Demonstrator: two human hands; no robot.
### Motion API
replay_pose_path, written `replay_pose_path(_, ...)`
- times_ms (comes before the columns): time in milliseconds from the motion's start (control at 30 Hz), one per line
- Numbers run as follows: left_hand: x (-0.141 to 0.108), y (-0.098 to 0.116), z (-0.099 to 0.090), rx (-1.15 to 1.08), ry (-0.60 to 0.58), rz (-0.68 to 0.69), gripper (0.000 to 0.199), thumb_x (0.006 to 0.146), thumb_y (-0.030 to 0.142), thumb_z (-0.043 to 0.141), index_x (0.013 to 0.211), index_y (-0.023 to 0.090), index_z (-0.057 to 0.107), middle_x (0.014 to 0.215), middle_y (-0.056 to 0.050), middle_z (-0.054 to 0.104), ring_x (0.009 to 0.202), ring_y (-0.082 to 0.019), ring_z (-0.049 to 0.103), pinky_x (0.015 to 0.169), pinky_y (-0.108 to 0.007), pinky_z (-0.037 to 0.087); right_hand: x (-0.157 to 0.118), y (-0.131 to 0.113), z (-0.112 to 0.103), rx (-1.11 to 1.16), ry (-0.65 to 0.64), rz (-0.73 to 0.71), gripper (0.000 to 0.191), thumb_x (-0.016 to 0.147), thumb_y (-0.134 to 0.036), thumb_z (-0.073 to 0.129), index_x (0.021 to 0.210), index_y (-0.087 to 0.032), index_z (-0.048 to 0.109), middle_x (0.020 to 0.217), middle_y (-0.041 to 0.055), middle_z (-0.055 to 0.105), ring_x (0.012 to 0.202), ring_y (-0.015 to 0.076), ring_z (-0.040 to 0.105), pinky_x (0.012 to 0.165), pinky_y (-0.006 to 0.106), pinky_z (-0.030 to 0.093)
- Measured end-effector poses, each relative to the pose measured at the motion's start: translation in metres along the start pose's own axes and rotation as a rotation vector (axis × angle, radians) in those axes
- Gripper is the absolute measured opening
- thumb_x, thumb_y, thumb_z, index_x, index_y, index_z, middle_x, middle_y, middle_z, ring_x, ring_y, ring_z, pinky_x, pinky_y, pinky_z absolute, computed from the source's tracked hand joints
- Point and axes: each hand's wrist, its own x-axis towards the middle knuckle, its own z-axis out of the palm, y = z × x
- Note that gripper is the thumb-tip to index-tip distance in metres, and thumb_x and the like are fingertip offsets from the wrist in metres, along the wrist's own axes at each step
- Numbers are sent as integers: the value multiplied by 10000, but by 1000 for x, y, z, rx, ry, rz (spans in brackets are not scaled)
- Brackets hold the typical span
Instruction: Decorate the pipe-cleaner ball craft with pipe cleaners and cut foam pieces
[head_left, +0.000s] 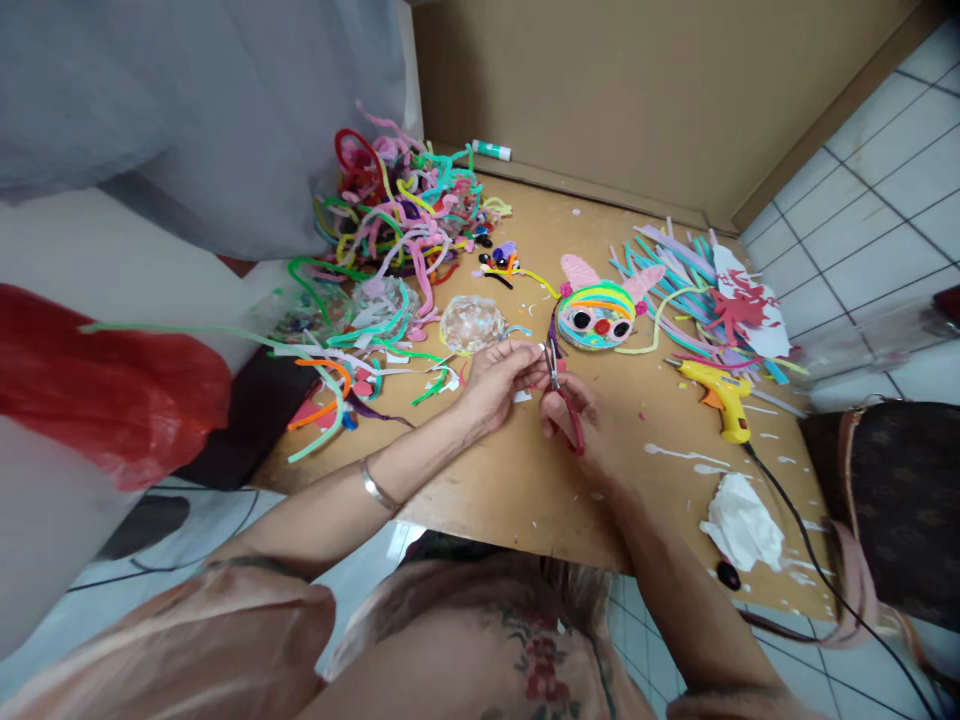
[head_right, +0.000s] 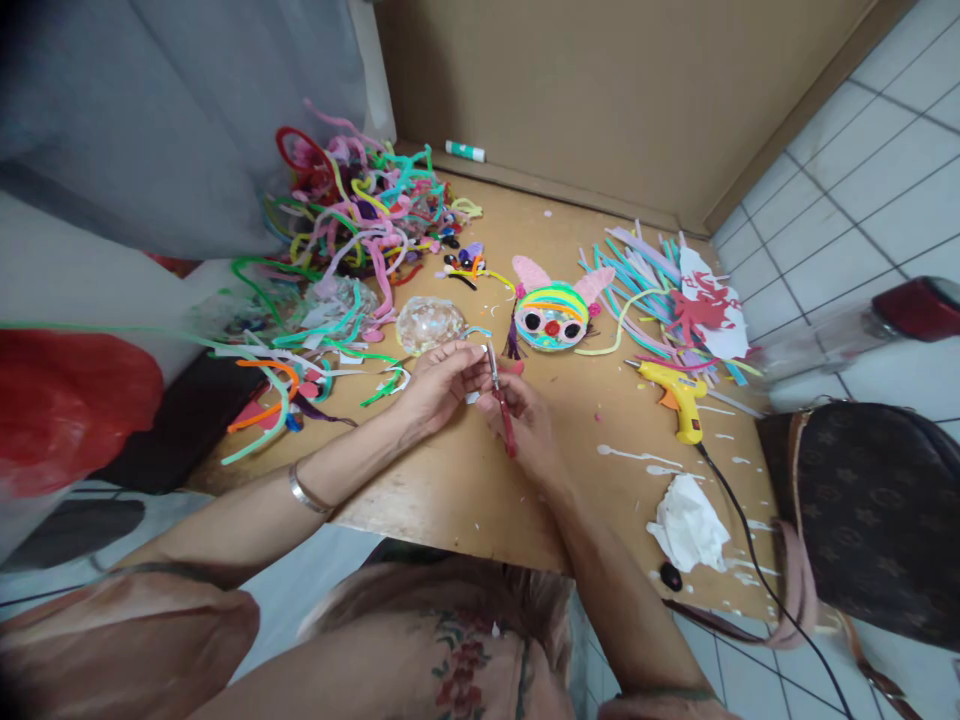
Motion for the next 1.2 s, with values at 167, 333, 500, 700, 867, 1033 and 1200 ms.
replay_pose_path(167, -3, -5, 5, -96, 32, -4, 214, 629, 228, 807, 679, 128, 624, 641, 10, 651, 565, -63, 584, 588, -190, 477, 0, 1, 7, -13, 37, -11, 493, 726, -684, 670, 829, -221, 538, 516, -82, 488, 410, 68, 363, 426, 226, 269)
replay_pose_path(333, -5, -10, 8, -176, 88, 20, 203, 631, 217, 791, 679, 138, 610, 656, 18, 640, 594, -63, 570, 595, -188, 455, 0, 5, 14, 4, 64, -9, 471, 746, -668, 666, 802, -219, 534, 493, -90, 460, 394, 64, 351, 414, 222, 262)
replay_pose_path(500, -5, -11, 7, -193, 94, 31, 208, 650, 212, 783, 687, 135, 594, 660, 16, 633, 614, -66, 579, 607, -187, 448, 2, 7, 16, -2, 72, -15, 438, 750, -630, 687, 777, -215, 549, 495, -88, 445, 403, 66, 359, 418, 222, 262)
replay_pose_path(700, -5, -11, 5, -179, 83, 21, 207, 658, 223, 779, 694, 134, 596, 653, 13, 630, 607, -69, 571, 613, -198, 449, 3, 9, 15, -20, 85, -16, 442, 732, -625, 708, 735, -213, 547, 496, -86, 419, 421, 67, 349, 423, 226, 249)
replay_pose_path(867, -5, -10, 6, -166, 71, 19, 189, 666, 226, 765, 685, 135, 601, 651, 10, 631, 587, -67, 551, 605, -206, 448, 3, 12, 15, -15, 85, -2, 439, 730, -623, 710, 742, -214, 551, 496, -92, 407, 401, 59, 331, 415, 225, 241)
replay_pose_path(1033, -5, -11, 6, -170, 73, 30, 214, 657, 233, 776, 670, 138, 586, 639, 18, 617, 589, -69, 554, 601, -208, 446, 3, 11, 15, -9, 87, 6, 428, 726, -609, 722, 750, -212, 562, 497, -89, 433, 397, 60, 347, 401, 223, 246)
replay_pose_path(1200, -5, -12, 6, -192, 60, 35, 233, 652, 239, 787, 665, 137, 578, 623, 26, 608, 575, -64, 557, 595, -204, 443, 2, 9, 16, 31, 85, 15, 425, 703, -590, 751, 735, -213, 556, 472, -94, 440, 372, 62, 354, 387, 224, 251)
